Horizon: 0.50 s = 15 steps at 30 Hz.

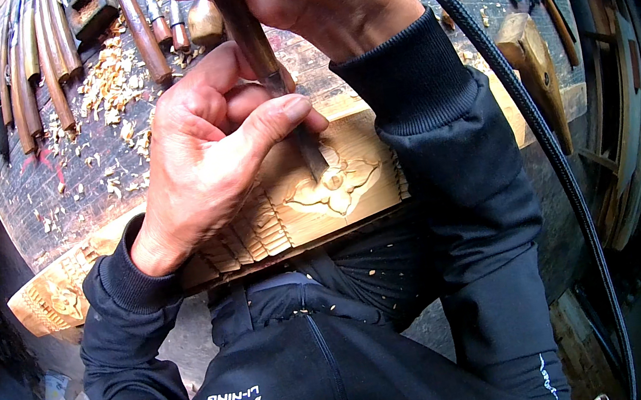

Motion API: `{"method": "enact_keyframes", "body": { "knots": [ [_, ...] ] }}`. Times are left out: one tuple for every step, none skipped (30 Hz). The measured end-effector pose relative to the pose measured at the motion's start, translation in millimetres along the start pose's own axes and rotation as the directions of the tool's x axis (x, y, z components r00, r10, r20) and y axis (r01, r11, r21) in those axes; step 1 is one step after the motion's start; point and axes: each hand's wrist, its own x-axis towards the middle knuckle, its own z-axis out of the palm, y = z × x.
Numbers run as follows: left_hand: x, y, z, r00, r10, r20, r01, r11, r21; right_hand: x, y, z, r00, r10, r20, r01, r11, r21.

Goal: The person carves decorative floral patterns into a wooden plank using various chisels and a mallet, switching between different tools and tapping them with a mallet to remove wood shavings.

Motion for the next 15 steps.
{"method": "enact_keyframes", "body": {
  "knots": [
    [-0.5, -0.2, -0.3, 1.000, 0.001, -0.001, -0.001, 1.000, -0.011, 0.8, 1.3, -0.4, 1.000, -0.001, -0.009, 0.001, 1.000, 0.002],
    [-1.1, -0.4, -0.7, 1.000, 0.002, -0.002, -0.002, 1.000, -0.021, 1.7, 2.9, 0.4, 1.000, -0.001, -0.019, 0.001, 1.000, 0.004],
    [1.0, 2.0, 3.3, 1.000, 0.011, 0.014, -0.010, 0.999, -0.032, 0.4, -2.8, 1.8, 0.999, -0.017, -0.039, 0.017, 1.000, -0.005],
    [2.9, 4.5, 7.3, 0.999, 0.020, 0.030, -0.018, 0.999, -0.042, 1.0, -8.4, 3.2, 0.998, -0.033, -0.059, 0.032, 0.999, -0.016],
    [1.4, 3.7, 4.9, 1.000, 0.021, 0.021, -0.020, 0.999, -0.040, 8.2, -3.6, 3.8, 0.997, -0.030, -0.064, 0.029, 1.000, -0.009],
    [0.1, 2.8, 2.7, 1.000, 0.015, 0.017, -0.015, 0.999, -0.028, 14.0, 0.2, 4.4, 0.997, -0.028, -0.070, 0.028, 1.000, -0.004],
    [-0.9, 2.0, 0.9, 1.000, 0.009, 0.015, -0.009, 1.000, -0.017, 17.1, 2.7, 4.3, 0.997, -0.027, -0.077, 0.027, 1.000, 0.001],
    [-1.3, 2.4, -0.3, 1.000, 0.006, 0.015, -0.006, 1.000, -0.009, 0.7, 2.7, 10.1, 0.996, -0.028, -0.084, 0.028, 1.000, 0.001],
    [-1.2, 3.0, -1.2, 1.000, -0.004, 0.014, 0.004, 1.000, -0.007, 3.4, 3.0, 11.3, 0.995, -0.030, -0.092, 0.030, 1.000, 0.001],
    [-0.7, 3.6, -2.2, 1.000, -0.015, 0.013, 0.015, 1.000, -0.005, -1.3, 2.6, 13.5, 0.994, -0.031, -0.100, 0.032, 1.000, 0.001],
    [0.5, 4.8, -1.6, 1.000, -0.026, 0.018, 0.026, 1.000, -0.003, 4.1, -1.0, 14.1, 0.993, -0.038, -0.111, 0.038, 0.999, -0.001],
    [1.3, 4.5, -1.8, 0.999, -0.031, 0.022, 0.031, 1.000, -0.006, -10.6, -5.7, 13.7, 0.991, -0.044, -0.122, 0.044, 0.999, -0.002],
    [1.8, 3.0, -2.7, 0.999, -0.037, 0.025, 0.037, 0.999, -0.008, -5.2, -7.5, 13.0, 0.990, -0.050, -0.133, 0.050, 0.999, -0.003],
    [1.9, 2.2, -3.5, 0.999, -0.041, 0.026, 0.041, 0.999, -0.008, -6.0, -7.4, 16.3, 0.988, -0.056, -0.141, 0.056, 0.998, -0.002],
    [1.4, 1.8, -3.4, 0.999, -0.036, 0.020, 0.036, 0.999, 0.001, -11.3, -7.0, 20.7, 0.987, -0.061, -0.148, 0.061, 0.998, -0.002]
  ]
}}
